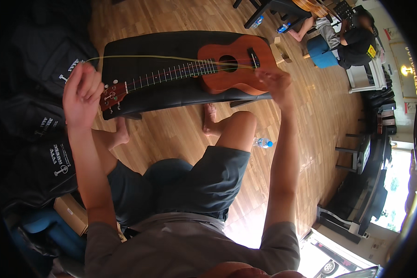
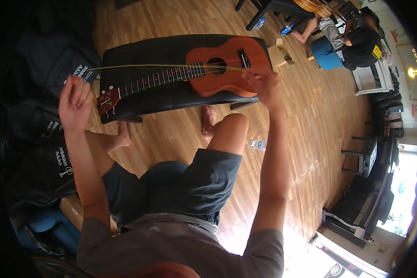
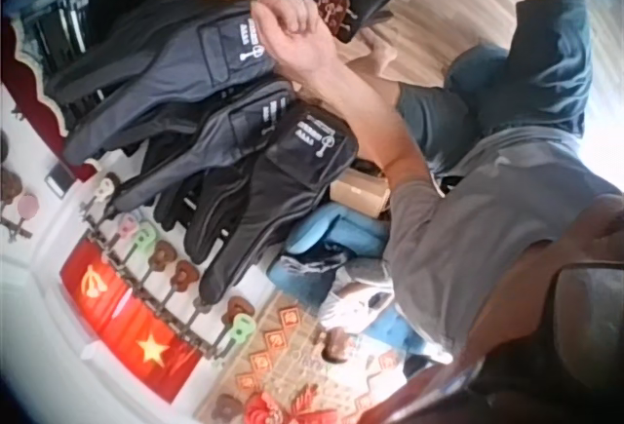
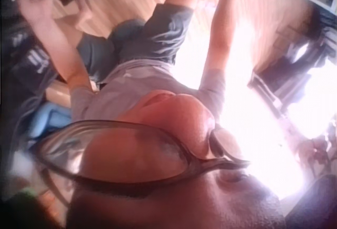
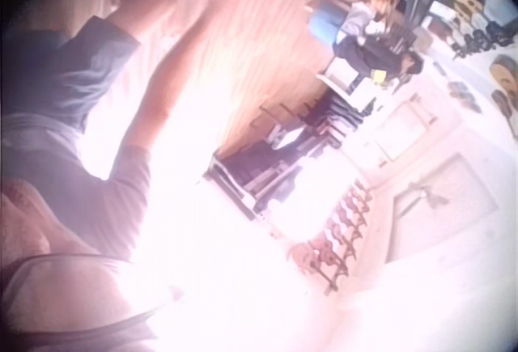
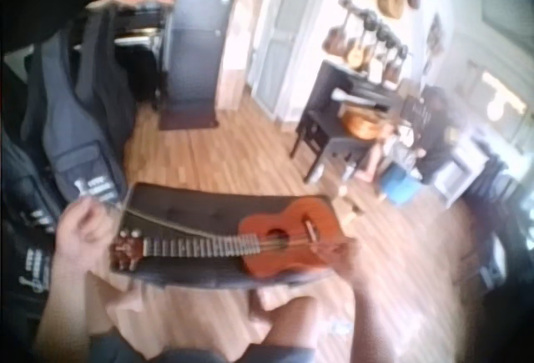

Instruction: The person sits on the floor and strings a small acoustic guitar resting on a black bench. They thread a new string through the bridge, pull it along the fretboard, and tie it to the tuning peg at the headstock.

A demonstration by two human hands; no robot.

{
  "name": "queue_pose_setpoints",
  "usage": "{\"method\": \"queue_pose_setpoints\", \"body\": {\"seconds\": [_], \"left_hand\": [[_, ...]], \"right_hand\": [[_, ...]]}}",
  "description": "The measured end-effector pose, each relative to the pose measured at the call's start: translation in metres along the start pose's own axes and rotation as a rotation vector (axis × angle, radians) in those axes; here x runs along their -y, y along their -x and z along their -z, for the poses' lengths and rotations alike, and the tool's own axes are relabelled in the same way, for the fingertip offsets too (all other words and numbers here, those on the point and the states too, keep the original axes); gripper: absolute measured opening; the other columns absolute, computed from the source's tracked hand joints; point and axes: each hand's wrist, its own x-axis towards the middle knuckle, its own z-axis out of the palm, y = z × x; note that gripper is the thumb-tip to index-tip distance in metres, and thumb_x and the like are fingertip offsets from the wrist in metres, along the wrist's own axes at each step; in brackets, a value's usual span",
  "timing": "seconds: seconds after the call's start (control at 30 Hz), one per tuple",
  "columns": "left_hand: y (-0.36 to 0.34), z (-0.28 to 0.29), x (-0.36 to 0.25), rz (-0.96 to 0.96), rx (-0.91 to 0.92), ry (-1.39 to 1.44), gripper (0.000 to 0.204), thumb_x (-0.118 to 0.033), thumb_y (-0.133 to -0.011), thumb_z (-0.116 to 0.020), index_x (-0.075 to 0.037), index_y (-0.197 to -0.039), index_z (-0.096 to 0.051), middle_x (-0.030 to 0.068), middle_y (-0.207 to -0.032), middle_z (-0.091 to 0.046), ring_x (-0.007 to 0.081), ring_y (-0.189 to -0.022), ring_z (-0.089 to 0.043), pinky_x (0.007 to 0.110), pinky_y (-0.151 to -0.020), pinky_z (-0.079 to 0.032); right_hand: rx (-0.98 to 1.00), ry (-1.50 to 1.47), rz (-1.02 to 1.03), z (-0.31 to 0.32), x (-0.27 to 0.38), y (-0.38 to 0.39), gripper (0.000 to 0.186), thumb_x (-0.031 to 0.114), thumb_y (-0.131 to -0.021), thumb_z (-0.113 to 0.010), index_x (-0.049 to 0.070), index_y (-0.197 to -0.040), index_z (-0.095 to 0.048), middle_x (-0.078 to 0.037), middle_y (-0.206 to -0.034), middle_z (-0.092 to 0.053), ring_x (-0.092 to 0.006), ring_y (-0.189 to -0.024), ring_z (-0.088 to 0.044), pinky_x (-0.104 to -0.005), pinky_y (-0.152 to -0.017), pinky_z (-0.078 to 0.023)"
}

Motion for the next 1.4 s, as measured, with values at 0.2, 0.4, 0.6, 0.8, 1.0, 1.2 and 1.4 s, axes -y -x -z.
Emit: {"method": "queue_pose_setpoints", "body": {"seconds": [0.2, 0.4, 0.6, 0.8, 1.0, 1.2, 1.4], "left_hand": [[-0.023, -0.028, 0.034, 0.092, -0.133, -0.357, 0.028, -0.020, -0.107, -0.047, 0.002, -0.105, -0.064, -0.0070, -0.062, -0.034, 0.0014, -0.052, -0.028, 0.020, -0.048, -0.024], [-0.024, -0.033, 0.061, 0.132, -0.176, -0.513, 0.028, -0.022, -0.106, -0.051, 0.002, -0.105, -0.067, -0.0077, -0.061, -0.036, -0.0003, -0.051, -0.029, 0.019, -0.047, -0.022], [-0.022, -0.037, 0.071, 0.133, -0.249, -0.569, 0.029, -0.024, -0.105, -0.054, 0.001, -0.103, -0.069, -0.0081, -0.060, -0.035, -0.0004, -0.051, -0.028, 0.020, -0.047, -0.021], [-0.020, -0.033, 0.071, 0.133, -0.302, -0.600, 0.030, -0.026, -0.103, -0.056, 0.000, -0.103, -0.070, -0.0085, -0.060, -0.034, -0.0003, -0.051, -0.028, 0.020, -0.048, -0.020], [-0.020, -0.034, 0.067, 0.143, -0.318, -0.604, 0.030, -0.027, -0.103, -0.057, -0.001, -0.104, -0.071, -0.0088, -0.060, -0.033, -0.0002, -0.052, -0.027, 0.021, -0.048, -0.019], [-0.020, -0.035, 0.064, 0.134, -0.338, -0.600, 0.029, -0.026, -0.102, -0.058, -0.001, -0.104, -0.072, -0.0088, -0.060, -0.034, -0.0002, -0.052, -0.027, 0.021, -0.048, -0.019], [-0.018, -0.034, 0.063, 0.119, -0.321, -0.580, 0.028, -0.025, -0.103, -0.058, -0.001, -0.104, -0.071, -0.0086, -0.060, -0.034, -0.0004, -0.052, -0.027, 0.021, -0.047, -0.020]], "right_hand": [[-0.155, 0.034, -0.093, 0.006, -0.022, -0.042, 0.015, 0.016, -0.089, -0.074, 0.006, -0.100, -0.078, -0.011, -0.084, -0.076, -0.0154, -0.076, -0.072, -0.0301, -0.069, -0.055], [-0.110, 0.355, -0.032, -0.006, -0.033, -0.067, 0.019, 0.017, -0.090, -0.074, 0.004, -0.104, -0.077, -0.006, -0.083, -0.075, -0.0108, -0.073, -0.069, -0.0278, -0.068, -0.054], [-0.058, 0.270, -0.026, -0.004, -0.054, -0.090, 0.017, 0.019, -0.088, -0.073, 0.007, -0.100, -0.078, -0.011, -0.089, -0.076, -0.0191, -0.081, -0.074, -0.0320, -0.073, -0.056], [0.153, 0.343, 0.031, 0.010, -0.048, -0.103, 0.020, 0.020, -0.088, -0.073, 0.005, -0.100, -0.077, -0.011, -0.090, -0.077, -0.0188, -0.082, -0.074, -0.0318, -0.076, -0.057], [0.189, 0.502, -0.074, 0.006, -0.028, -0.103, 0.021, 0.019, -0.089, -0.074, 0.002, -0.101, -0.076, -0.010, -0.088, -0.076, -0.0174, -0.083, -0.074, -0.0310, -0.077, -0.058], [0.185, 0.187, -0.074, 0.007, -0.047, -0.106, 0.015, 0.009, -0.089, -0.071, 0.000, -0.101, -0.075, -0.007, -0.089, -0.077, -0.0136, -0.077, -0.072, -0.0273, -0.075, -0.059], [0.217, 0.351, -0.063, 0.009, -0.041, -0.108, 0.019, 0.016, -0.088, -0.072, 0.001, -0.098, -0.075, -0.009, -0.088, -0.076, -0.0142, -0.079, -0.072, -0.0292, -0.072, -0.057]]}}
